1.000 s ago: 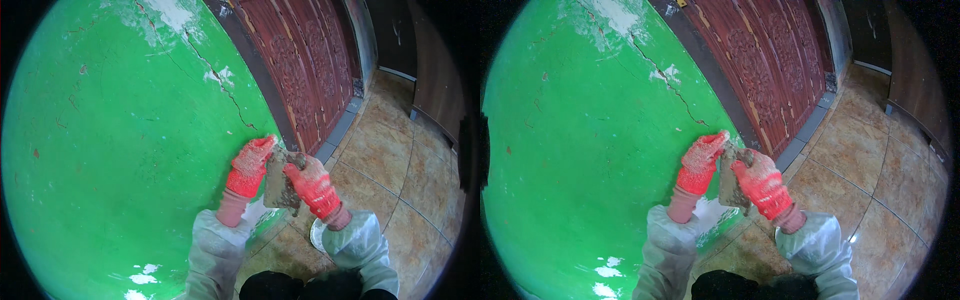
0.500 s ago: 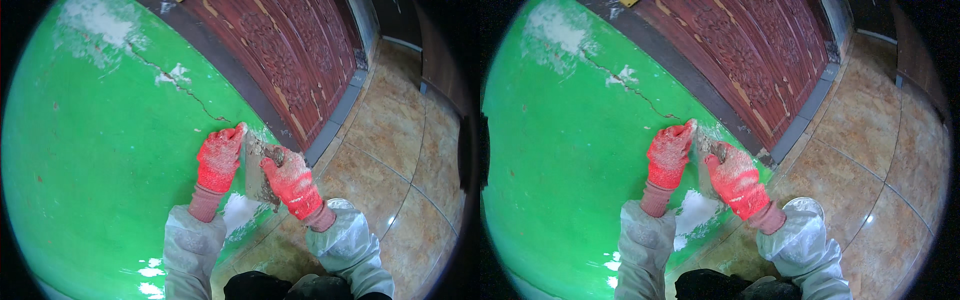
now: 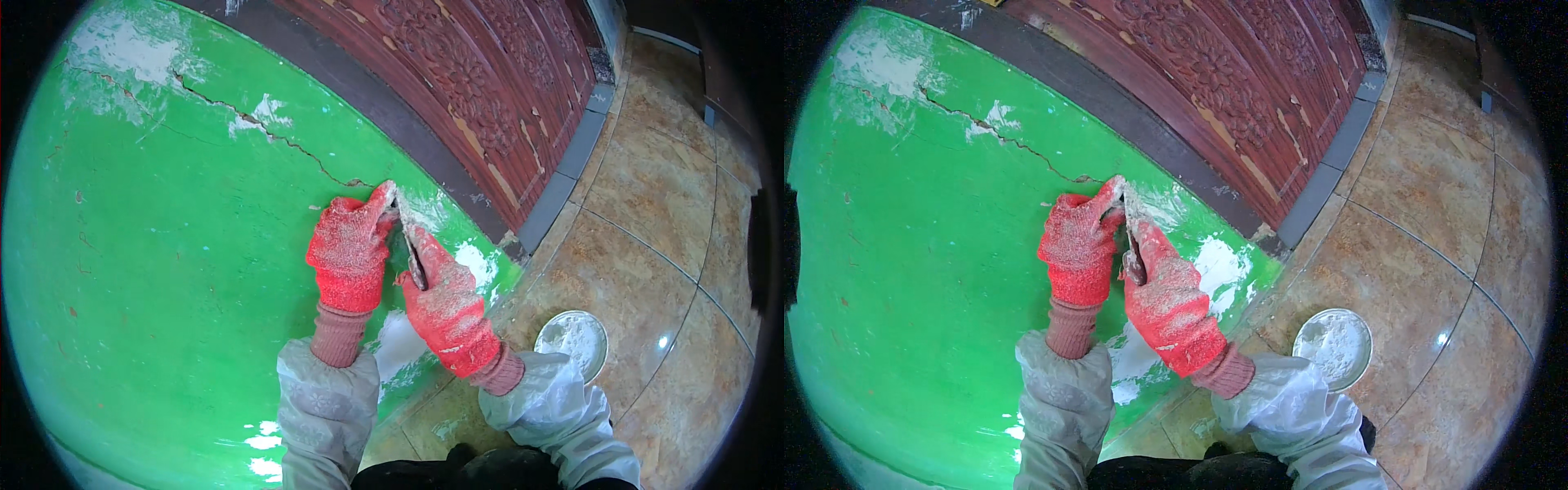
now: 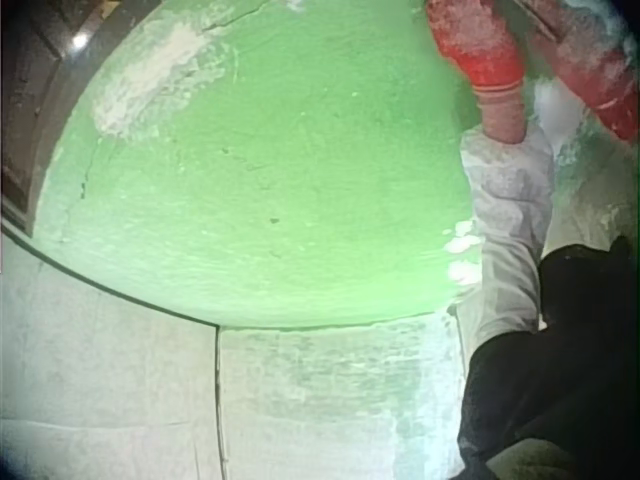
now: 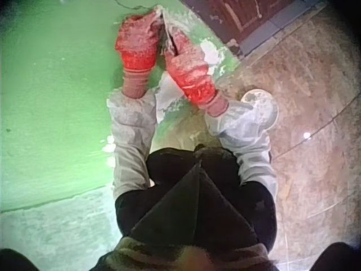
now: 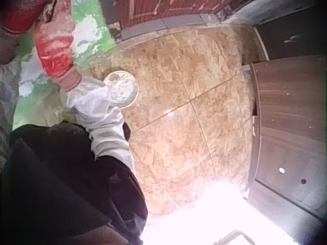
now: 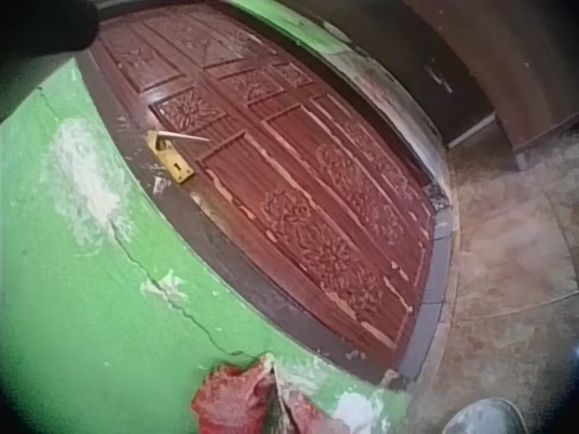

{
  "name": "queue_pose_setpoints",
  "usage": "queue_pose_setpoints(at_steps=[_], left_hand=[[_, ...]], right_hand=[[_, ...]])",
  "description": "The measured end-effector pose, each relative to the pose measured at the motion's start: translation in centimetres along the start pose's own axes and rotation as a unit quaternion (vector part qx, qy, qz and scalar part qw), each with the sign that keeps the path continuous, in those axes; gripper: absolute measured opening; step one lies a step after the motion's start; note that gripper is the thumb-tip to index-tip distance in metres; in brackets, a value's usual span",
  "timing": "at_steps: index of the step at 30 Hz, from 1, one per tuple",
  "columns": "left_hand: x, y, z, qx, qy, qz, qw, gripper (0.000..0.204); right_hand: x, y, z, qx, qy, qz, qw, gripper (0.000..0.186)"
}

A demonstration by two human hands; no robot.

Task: The person applies white putty to a green wall using a putty knife. They scoop the putty from a small plastic container on the tiled floor and spread it over cracks and damaged areas of the wall surface.

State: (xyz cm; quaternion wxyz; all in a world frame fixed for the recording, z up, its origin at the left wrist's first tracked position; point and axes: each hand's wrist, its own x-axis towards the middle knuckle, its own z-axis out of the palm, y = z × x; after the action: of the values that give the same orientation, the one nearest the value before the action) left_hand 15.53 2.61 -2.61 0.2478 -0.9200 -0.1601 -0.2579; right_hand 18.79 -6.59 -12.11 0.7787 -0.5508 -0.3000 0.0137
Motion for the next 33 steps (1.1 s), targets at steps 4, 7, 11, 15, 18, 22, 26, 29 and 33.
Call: queue_pose_setpoints(at_steps=[4, 7, 11, 15, 18, 22, 26, 29, 33], left_hand=[[-0.3, -0.3, 0.0, 0.012, -0.014, 0.015, 1.0, 0.042], [-0.3, -0.6, 0.3, 0.001, -0.015, 0.023, 1.0, 0.04], [-0.3, -1.2, 0.6, 0.018, 0.029, 0.047, 0.998, 0.037], [-0.5, -1.4, -0.1, 0.021, 0.037, 0.073, 0.996, 0.04], [-0.8, -1.5, -1.2, -0.009, 0.01, 0.065, 0.998, 0.042], [-2.1, -2.5, -3.0, -0.104, 0.038, -0.02, 0.994, 0.045], [-3.9, -4.0, -3.7, -0.08, 0.107, 0.093, 0.987, 0.035], [-6.1, -2.7, -2.6, -0.08, 0.113, 0.022, 0.99, 0.03], [-8.2, -1.9, -1.9, -0.121, 0.087, 0.016, 0.989, 0.031]], right_hand=[[-0.2, 0.3, 1.8, -0.056, 0.016, -0.014, 0.998, 0.05], [-0.5, 0.5, 3.1, -0.109, 0.048, -0.053, 0.991, 0.054], [-0.6, 0.8, 3.8, -0.179, 0.027, -0.106, 0.978, 0.058], [-0.3, 1.0, 3.9, -0.144, -0.009, -0.086, 0.986, 0.059], [-0.1, 1.0, 4.2, -0.163, -0.016, -0.097, 0.982, 0.059], [0.2, 1.4, 4.5, -0.222, -0.027, -0.116, 0.968, 0.059], [0.8, 2.3, 4.6, -0.278, -0.047, -0.142, 0.949, 0.064], [1.2, 2.8, 4.5, -0.317, -0.063, -0.158, 0.933, 0.066], [1.7, 3.0, 4.4, -0.446, -0.092, -0.171, 0.874, 0.059]])
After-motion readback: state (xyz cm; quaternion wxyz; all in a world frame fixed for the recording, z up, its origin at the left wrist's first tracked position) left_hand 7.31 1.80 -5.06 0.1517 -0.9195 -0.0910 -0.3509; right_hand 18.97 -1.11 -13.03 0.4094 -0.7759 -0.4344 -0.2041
